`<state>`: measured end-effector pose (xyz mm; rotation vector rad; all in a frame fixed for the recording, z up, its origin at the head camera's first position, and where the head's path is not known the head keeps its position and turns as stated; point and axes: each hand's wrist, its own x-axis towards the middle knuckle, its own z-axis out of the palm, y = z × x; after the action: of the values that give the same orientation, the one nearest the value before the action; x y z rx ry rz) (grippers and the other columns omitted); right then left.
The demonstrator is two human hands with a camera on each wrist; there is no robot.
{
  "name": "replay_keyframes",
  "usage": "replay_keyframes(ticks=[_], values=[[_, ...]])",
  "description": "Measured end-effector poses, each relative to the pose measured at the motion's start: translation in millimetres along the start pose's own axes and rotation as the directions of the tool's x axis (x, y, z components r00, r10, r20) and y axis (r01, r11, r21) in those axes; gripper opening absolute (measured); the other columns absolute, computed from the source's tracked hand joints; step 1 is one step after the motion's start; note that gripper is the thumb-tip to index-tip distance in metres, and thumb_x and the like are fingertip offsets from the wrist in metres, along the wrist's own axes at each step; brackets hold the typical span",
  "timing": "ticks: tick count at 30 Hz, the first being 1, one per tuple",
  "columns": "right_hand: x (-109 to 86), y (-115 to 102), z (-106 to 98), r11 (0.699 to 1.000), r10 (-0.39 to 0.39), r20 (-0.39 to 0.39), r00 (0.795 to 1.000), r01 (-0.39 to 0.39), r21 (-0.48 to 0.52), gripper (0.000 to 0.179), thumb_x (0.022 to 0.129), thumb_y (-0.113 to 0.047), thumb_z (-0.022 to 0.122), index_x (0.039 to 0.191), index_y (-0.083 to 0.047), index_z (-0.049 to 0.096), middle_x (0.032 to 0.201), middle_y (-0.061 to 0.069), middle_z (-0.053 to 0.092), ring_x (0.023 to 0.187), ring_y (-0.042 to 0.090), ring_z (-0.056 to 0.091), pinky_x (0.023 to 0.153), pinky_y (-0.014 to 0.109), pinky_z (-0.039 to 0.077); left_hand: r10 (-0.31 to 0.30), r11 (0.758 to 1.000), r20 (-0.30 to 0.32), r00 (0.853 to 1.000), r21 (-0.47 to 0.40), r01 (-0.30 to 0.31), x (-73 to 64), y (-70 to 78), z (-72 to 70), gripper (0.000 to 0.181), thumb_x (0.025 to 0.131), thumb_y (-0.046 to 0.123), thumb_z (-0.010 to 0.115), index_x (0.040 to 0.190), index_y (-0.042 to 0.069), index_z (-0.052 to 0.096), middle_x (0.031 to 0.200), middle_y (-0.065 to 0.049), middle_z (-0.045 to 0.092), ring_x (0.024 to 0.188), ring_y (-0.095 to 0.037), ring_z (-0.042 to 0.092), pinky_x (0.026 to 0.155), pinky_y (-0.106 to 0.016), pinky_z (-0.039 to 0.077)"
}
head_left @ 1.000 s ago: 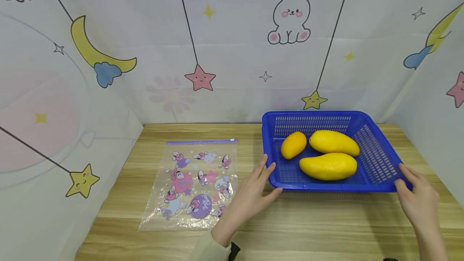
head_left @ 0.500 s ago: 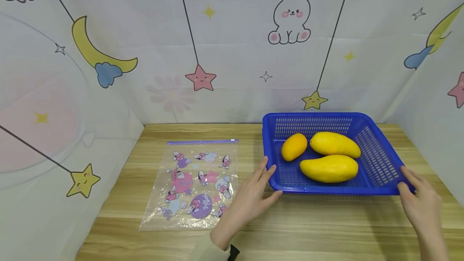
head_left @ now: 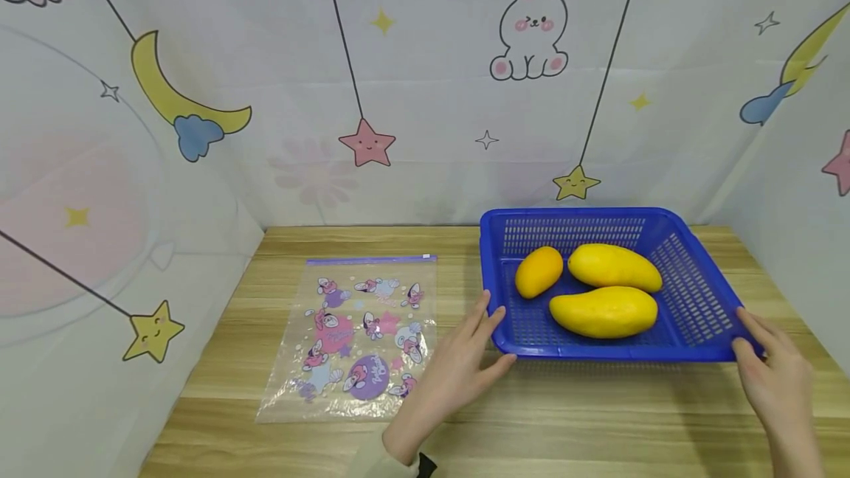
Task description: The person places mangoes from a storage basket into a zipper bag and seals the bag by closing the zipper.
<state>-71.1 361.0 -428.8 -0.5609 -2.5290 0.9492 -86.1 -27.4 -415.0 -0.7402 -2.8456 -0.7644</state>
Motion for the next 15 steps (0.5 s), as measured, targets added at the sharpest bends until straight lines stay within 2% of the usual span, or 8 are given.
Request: replay_keyframes(ticks=[2,3,5,9,15], values=[[-0.5,0.4,-0.3,1.0,-0.003,-0.006,1.0,0.003,-0.004,0.046,0.093,-0.014,0.046,0.139,-0.012,0.05,0.148,0.01,0.046,0.12,-0.014,0.035,0.07,0.001,0.026,0.003,1.0,0.001,1.0,0.003,-0.003,-0.9,-0.2,-0.5,0.064,0.094,0.048,0.055,0.147,0.015,0.04,0.16,-0.011,0.021,0.14,-0.03,0.04,0.109,-0.047,0.042],[-0.7,0.3,-0.9,1.0,-0.005,-0.005,1.0,0.005,-0.002,0.046,0.093,-0.014,0.046,0.139,-0.011,0.05,0.145,0.018,0.047,0.116,-0.017,0.035,0.069,0.002,0.026,0.004,1.0,0.002,1.0,0.003,-0.004,-1.4,-0.2,-0.7,0.064,0.094,0.048,0.055,0.147,0.015,0.04,0.16,-0.011,0.021,0.14,-0.03,0.04,0.109,-0.047,0.042],[-1.6,0.5,-1.4,1.0,-0.01,-0.012,1.0,0.01,0.007,0.046,0.093,-0.013,0.047,0.138,-0.01,0.051,0.14,0.023,0.05,0.1,-0.027,0.028,0.068,0.002,0.027,0.01,1.0,0.001,1.0,0.003,-0.01,-2.4,-0.2,-1.3,0.064,0.094,0.047,0.056,0.146,0.014,0.04,0.16,-0.012,0.021,0.139,-0.03,0.041,0.109,-0.047,0.042],[-2.9,-1.9,-3.2,1.0,0.0,-0.014,1.0,0.001,0.014,0.046,0.093,-0.011,0.046,0.139,-0.007,0.05,0.134,0.029,0.052,0.091,-0.026,0.024,0.067,0.004,0.026,0.021,1.0,-0.003,1.0,0.003,-0.021,-4.3,0.5,-2.2,0.063,0.094,0.045,0.057,0.146,0.014,0.041,0.159,-0.013,0.023,0.137,-0.031,0.043,0.108,-0.048,0.043],[-4.4,-3.9,-5.3,0.999,0.043,0.004,0.999,-0.044,0.026,0.05,0.093,-0.011,0.044,0.143,-0.008,0.045,0.137,0.031,0.049,0.097,-0.021,0.027,0.069,0.007,0.027,0.02,1.0,0.005,1.0,-0.001,-0.02,-5.6,0.9,-2.5,0.062,0.094,0.044,0.057,0.146,0.014,0.041,0.159,-0.013,0.024,0.136,-0.032,0.045,0.105,-0.048,0.046]])
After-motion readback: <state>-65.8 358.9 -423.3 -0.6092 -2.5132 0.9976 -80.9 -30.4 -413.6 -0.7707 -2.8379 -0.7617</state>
